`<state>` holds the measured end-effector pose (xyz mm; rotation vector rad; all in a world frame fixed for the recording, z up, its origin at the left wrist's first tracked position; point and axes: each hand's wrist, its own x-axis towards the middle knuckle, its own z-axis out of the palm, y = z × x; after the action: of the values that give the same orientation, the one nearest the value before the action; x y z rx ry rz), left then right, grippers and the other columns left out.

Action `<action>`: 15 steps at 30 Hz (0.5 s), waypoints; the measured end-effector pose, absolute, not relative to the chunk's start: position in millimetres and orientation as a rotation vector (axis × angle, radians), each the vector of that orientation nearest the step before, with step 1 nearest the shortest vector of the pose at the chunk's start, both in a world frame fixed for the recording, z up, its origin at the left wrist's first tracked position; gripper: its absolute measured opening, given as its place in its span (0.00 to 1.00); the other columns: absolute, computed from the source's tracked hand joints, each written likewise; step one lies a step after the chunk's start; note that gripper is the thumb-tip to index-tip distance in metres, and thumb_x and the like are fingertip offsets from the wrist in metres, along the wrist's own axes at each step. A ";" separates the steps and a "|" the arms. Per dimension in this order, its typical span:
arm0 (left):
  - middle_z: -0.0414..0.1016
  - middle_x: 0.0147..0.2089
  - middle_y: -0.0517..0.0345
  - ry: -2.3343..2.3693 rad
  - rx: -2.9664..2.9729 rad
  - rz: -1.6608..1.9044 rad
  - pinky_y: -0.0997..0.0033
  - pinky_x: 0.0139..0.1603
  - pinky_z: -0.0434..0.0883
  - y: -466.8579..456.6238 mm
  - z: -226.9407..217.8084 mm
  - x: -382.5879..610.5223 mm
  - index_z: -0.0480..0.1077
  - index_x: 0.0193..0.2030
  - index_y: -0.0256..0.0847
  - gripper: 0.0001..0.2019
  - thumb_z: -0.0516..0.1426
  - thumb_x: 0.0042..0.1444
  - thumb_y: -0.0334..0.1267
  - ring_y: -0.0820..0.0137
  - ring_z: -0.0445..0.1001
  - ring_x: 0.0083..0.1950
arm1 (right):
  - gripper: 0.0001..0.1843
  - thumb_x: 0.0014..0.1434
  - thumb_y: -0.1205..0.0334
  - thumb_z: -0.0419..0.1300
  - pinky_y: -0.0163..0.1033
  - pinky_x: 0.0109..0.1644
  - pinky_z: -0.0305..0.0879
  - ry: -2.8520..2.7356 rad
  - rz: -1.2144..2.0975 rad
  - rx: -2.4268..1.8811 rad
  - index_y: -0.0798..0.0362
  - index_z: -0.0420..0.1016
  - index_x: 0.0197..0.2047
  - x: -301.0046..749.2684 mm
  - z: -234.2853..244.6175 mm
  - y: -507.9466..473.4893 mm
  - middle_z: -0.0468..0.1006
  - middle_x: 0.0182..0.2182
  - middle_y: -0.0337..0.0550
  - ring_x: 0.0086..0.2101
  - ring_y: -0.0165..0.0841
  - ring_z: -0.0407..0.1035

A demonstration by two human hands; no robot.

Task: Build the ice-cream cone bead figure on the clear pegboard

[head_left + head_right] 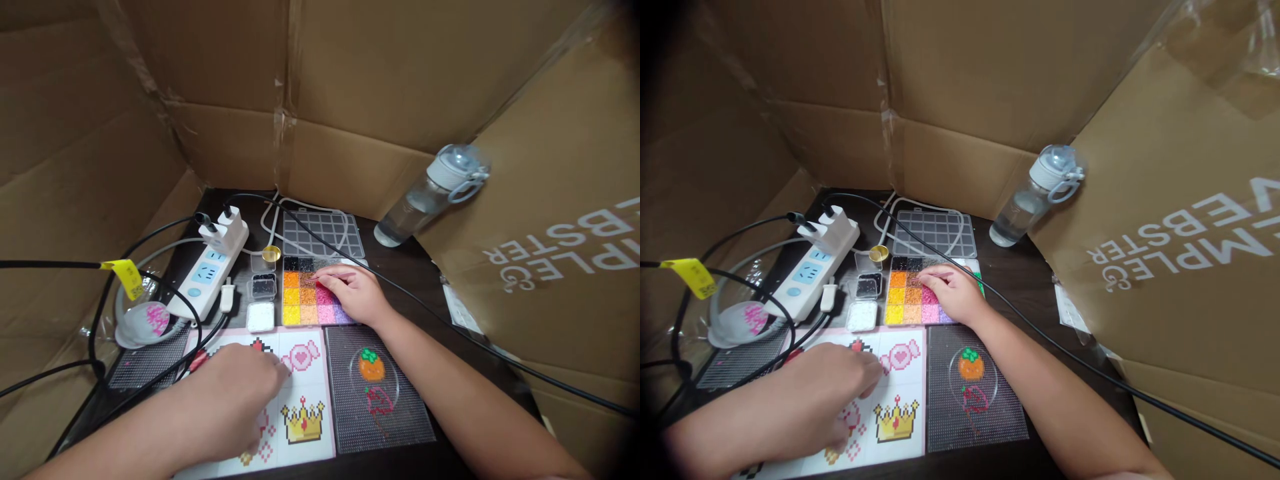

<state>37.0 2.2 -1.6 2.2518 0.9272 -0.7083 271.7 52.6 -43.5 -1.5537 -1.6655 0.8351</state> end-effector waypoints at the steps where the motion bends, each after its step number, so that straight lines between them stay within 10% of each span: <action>1: 0.83 0.46 0.47 0.924 2.258 -0.706 0.51 0.45 0.76 2.1 -2.4 36.8 0.76 0.44 0.44 0.17 0.63 0.44 0.35 0.46 0.82 0.46 | 0.10 0.61 0.56 0.63 0.46 0.54 0.76 -1.667 0.835 -1.550 0.46 0.87 0.36 271.8 -43.8 52.5 0.88 0.39 0.41 0.42 0.38 0.81; 15: 0.83 0.49 0.47 0.924 2.227 -0.773 0.54 0.47 0.73 3.5 7.1 41.2 0.76 0.44 0.44 0.19 0.67 0.42 0.38 0.48 0.80 0.49 | 0.15 0.63 0.53 0.60 0.43 0.52 0.75 -1.583 0.946 -1.434 0.47 0.87 0.34 281.1 -34.0 57.4 0.88 0.37 0.41 0.42 0.38 0.82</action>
<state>41.2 3.5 7.1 2.2273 0.9238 -0.7734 281.1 57.4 -34.0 -1.4339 -1.5830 0.9464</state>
